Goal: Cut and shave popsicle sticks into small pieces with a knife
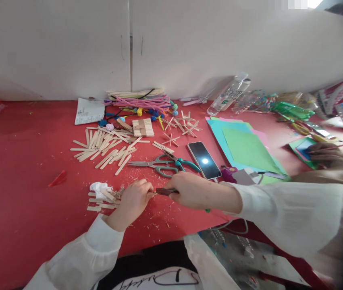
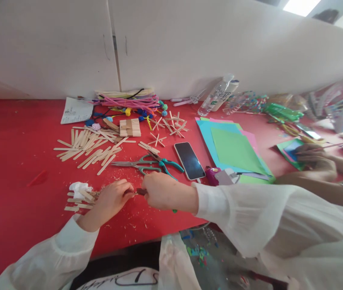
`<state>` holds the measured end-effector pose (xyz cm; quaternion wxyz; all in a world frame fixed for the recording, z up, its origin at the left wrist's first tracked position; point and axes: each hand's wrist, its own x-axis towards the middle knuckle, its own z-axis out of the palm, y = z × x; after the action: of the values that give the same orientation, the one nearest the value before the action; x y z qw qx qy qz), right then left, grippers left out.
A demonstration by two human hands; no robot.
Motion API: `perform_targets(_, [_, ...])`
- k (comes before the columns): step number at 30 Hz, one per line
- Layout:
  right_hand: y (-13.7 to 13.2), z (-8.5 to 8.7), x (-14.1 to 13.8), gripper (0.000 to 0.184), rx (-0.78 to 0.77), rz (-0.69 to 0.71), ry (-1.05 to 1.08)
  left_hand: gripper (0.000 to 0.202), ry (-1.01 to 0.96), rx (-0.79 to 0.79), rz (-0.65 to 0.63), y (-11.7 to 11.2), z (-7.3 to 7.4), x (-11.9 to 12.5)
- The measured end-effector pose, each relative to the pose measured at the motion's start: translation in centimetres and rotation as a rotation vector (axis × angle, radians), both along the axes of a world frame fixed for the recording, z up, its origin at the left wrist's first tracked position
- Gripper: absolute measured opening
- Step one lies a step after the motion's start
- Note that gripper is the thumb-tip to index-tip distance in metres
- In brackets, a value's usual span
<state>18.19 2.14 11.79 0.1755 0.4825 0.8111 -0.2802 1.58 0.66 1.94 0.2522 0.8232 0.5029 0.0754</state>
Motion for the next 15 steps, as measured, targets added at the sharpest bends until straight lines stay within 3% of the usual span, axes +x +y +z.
perform_targets(4, [-1.1,-2.0,2.6,0.026,-0.317,-0.489,0.286,0.012,-0.009,-0.030,0.021,0.1,0.3,0.2])
perform_targets(7, [-2.5,-4.0,4.1,0.031,-0.417,-0.684,0.501,0.011,-0.029,-0.025,0.041,0.1,0.0,0.2])
perform_targets(12, [-4.3,-6.1,4.8,0.035,-0.452,-0.790,0.707,0.008,-0.047,0.006,0.027,0.1,-0.5,0.0])
perform_targets(15, [-5.1,-6.2,4.7,0.035,-0.265,-0.663,0.653,0.009,-0.042,0.016,0.022,0.0,-0.5,-0.1])
